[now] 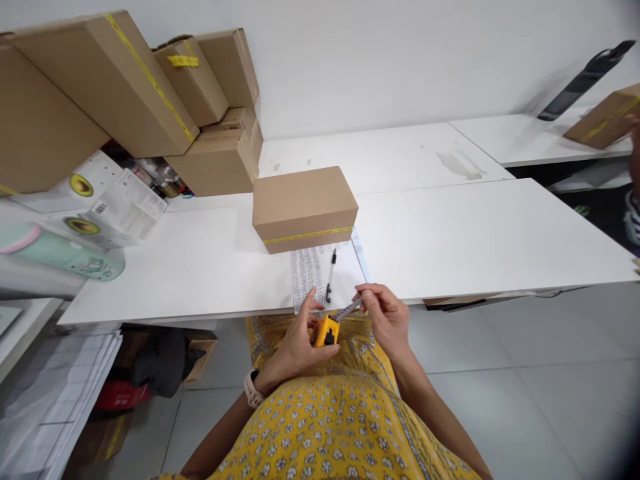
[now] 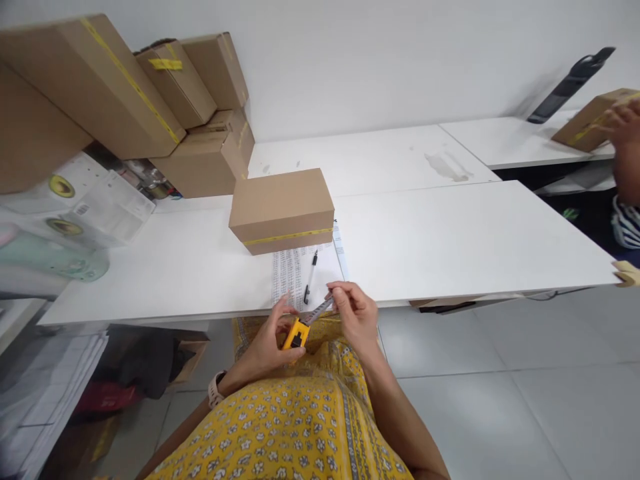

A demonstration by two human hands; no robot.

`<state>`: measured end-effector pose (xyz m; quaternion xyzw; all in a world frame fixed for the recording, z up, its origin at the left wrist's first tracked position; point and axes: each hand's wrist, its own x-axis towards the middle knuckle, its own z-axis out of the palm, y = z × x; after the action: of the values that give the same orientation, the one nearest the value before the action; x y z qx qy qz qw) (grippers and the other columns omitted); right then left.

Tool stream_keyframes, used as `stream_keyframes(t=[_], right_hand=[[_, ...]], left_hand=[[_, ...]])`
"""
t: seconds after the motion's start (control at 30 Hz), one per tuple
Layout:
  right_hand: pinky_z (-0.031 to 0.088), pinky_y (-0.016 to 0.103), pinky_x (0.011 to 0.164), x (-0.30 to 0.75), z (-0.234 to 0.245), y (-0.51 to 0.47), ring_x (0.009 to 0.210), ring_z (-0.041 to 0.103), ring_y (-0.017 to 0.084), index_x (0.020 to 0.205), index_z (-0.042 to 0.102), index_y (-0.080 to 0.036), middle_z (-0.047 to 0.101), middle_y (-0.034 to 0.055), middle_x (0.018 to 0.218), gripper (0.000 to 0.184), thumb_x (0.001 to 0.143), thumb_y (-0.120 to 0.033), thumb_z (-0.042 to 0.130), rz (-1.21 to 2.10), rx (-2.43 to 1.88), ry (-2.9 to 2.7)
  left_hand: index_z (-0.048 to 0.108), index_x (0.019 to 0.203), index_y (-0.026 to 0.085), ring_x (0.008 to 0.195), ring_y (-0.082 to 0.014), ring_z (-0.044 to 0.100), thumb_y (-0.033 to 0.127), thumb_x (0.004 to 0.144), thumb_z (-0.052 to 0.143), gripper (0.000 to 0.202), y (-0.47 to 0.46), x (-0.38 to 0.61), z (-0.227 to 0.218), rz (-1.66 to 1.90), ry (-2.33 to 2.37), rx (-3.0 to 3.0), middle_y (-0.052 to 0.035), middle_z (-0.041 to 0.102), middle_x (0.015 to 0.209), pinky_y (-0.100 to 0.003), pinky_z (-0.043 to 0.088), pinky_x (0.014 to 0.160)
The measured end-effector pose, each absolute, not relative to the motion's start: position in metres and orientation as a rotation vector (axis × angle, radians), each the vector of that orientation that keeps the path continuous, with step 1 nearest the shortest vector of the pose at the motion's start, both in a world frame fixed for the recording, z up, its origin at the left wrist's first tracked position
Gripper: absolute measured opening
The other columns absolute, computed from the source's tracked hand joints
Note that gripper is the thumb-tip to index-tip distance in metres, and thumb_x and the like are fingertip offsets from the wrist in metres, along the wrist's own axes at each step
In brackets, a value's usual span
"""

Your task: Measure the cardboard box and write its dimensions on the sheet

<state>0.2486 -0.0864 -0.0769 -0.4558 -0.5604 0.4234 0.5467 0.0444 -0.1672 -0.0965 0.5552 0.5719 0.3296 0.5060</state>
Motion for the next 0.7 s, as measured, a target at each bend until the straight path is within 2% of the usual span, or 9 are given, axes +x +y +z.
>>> stream_keyframes(t=[0.07,0.17,0.33,0.43,0.5,0.57,0.63,0.7], right_hand=[[0.052,0.036,0.054,0.24,-0.083,-0.097,0.058,0.062,0.019,0.095,0.075,-0.032,0.071,0.0009,0.072,0.018,0.095,-0.043,0.06,0.963,-1.076,-1.48],[0.056,0.038,0.065,0.231,-0.093,-0.1,0.069,0.069,0.022,0.101,0.072,-0.031,0.074,0.003,0.081,0.018,0.096,-0.04,0.057,0.847,-1.074,-1.652],[0.049,0.034,0.066,0.22,-0.121,-0.059,0.068,0.064,0.02,0.095,0.062,-0.024,0.07,0.0031,0.079,0.029,0.1,-0.048,0.047,0.748,-1.369,-1.606],[0.044,0.031,0.066,0.205,-0.133,-0.032,0.074,0.066,0.022,0.111,0.057,-0.021,0.07,0.0034,0.081,0.036,0.098,-0.054,0.049,0.718,-1.595,-1.817],[0.043,0.031,0.067,0.193,-0.134,-0.023,0.086,0.068,0.025,0.12,0.053,-0.019,0.072,0.0073,0.09,0.044,0.097,-0.056,0.052,0.647,-1.73,-1.993],[0.043,0.031,0.069,0.184,-0.131,-0.019,0.098,0.069,0.027,0.124,0.052,-0.018,0.073,0.0123,0.104,0.042,0.098,-0.052,0.054,0.574,-1.802,-2.145],[0.044,0.031,0.071,0.179,-0.125,-0.019,0.103,0.068,0.027,0.126,0.052,-0.018,0.071,0.0143,0.115,0.034,0.1,-0.041,0.053,0.551,-1.823,-2.258],[0.046,0.032,0.072,0.179,-0.121,-0.019,0.102,0.07,0.026,0.128,0.054,-0.018,0.071,0.0147,0.117,0.029,0.102,-0.027,0.046,0.557,-1.832,-2.33]], left_hand=[[0.011,0.163,0.036,0.104,-0.0246,0.064,0.033,0.072,0.085,0.117,-0.163,0.05,-0.094,0.903,1.385,1.373,-0.0119,0.05,0.142,-0.043,0.052,0.095],[0.012,0.162,0.036,0.102,-0.0237,0.064,0.031,0.073,0.086,0.116,-0.157,0.053,-0.084,1.054,1.405,1.477,-0.011,0.052,0.139,-0.042,0.052,0.095],[0.019,0.161,0.034,0.098,-0.0222,0.066,0.033,0.073,0.087,0.111,-0.131,0.027,-0.042,1.365,1.547,1.769,-0.0103,0.059,0.133,-0.037,0.057,0.089],[0.023,0.16,0.034,0.1,-0.0251,0.066,0.039,0.07,0.089,0.112,-0.087,0.004,-0.007,1.531,1.671,2.011,-0.0091,0.059,0.135,-0.039,0.059,0.086],[0.025,0.159,0.036,0.113,-0.0295,0.064,0.043,0.071,0.087,0.109,-0.047,-0.009,0.01,1.512,1.782,2.174,-0.0091,0.053,0.145,-0.039,0.061,0.083],[0.026,0.16,0.039,0.128,-0.0338,0.056,0.046,0.077,0.081,0.1,-0.006,-0.019,0.019,1.42,1.859,2.306,-0.0076,0.046,0.155,-0.041,0.062,0.083],[0.023,0.161,0.038,0.135,-0.0374,0.05,0.047,0.081,0.075,0.097,0.029,-0.025,0.018,1.265,1.923,2.381,-0.008,0.042,0.158,-0.046,0.06,0.088],[0.019,0.163,0.035,0.137,-0.0398,0.048,0.047,0.084,0.07,0.095,0.056,-0.028,0.012,1.082,1.971,2.408,-0.0098,0.039,0.16,-0.052,0.055,0.098]])
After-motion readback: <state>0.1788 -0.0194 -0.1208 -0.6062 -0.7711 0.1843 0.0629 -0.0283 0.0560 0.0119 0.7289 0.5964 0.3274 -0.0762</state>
